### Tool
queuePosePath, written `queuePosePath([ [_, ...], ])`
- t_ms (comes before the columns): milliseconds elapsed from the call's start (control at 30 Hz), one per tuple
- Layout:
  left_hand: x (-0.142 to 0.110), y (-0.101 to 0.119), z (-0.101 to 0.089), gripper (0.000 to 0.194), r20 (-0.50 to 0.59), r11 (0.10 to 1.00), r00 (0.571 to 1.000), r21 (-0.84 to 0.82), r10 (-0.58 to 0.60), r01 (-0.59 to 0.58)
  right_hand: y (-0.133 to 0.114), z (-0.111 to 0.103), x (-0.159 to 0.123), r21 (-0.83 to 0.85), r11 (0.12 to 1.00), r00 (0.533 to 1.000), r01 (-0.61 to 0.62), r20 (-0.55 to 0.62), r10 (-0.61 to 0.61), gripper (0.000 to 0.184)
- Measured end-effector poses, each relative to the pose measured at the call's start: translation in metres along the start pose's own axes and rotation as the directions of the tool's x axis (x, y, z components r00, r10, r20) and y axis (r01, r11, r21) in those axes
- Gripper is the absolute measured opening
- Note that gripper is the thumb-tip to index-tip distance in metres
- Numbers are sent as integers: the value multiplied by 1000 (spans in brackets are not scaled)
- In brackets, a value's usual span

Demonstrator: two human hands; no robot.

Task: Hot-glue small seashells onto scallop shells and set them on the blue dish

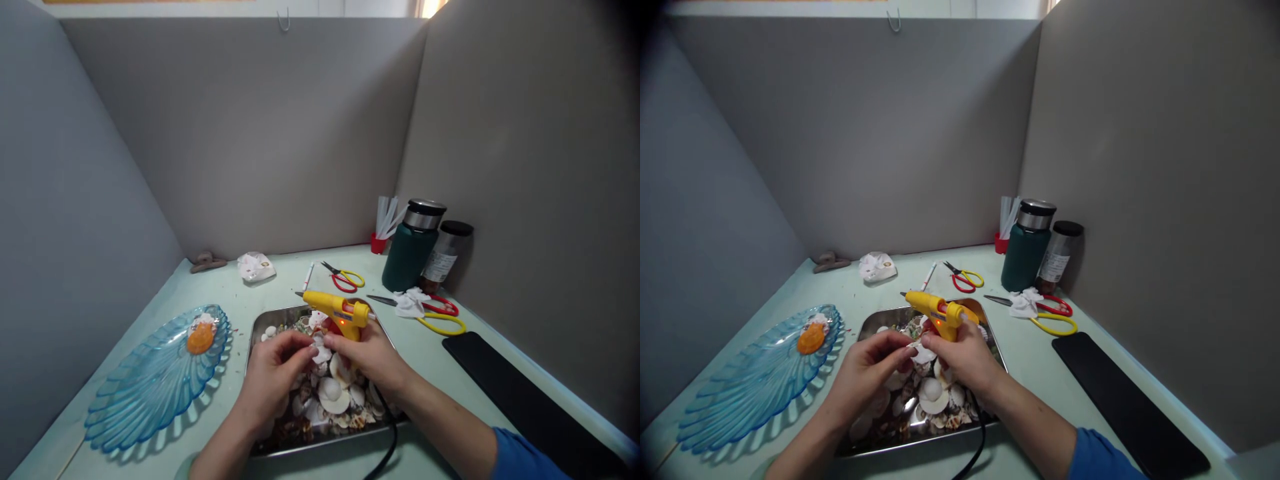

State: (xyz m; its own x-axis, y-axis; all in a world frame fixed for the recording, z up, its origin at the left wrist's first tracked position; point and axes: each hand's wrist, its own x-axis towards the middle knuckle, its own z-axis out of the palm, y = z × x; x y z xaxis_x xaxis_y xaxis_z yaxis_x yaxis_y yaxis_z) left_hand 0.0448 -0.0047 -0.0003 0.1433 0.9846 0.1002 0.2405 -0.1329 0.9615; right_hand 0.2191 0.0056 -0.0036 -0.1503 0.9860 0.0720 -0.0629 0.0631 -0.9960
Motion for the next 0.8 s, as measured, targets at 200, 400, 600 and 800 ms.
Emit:
queuePosePath([
  [200, -2, 7, -3, 16, -3, 997, 1000, -70, -30, 30, -1, 2, -2, 27, 996, 996, 83, 39, -84, 24],
  [400, 0, 4, -16, 16, -157, 998, 986, -9, 62, -64, 6, 1, -2, -28, 997, 995, 75, 63, -73, 31],
  [600, 2, -2, -33, 13, -317, 963, 921, 218, 224, -159, 13, -1, -5, -273, 930, 968, 246, 113, -223, 30],
  [800, 0, 0, -37, 11, -302, 851, 848, 445, 436, -279, 4, 1, -10, -372, 883, 957, 286, 153, -246, 28],
])
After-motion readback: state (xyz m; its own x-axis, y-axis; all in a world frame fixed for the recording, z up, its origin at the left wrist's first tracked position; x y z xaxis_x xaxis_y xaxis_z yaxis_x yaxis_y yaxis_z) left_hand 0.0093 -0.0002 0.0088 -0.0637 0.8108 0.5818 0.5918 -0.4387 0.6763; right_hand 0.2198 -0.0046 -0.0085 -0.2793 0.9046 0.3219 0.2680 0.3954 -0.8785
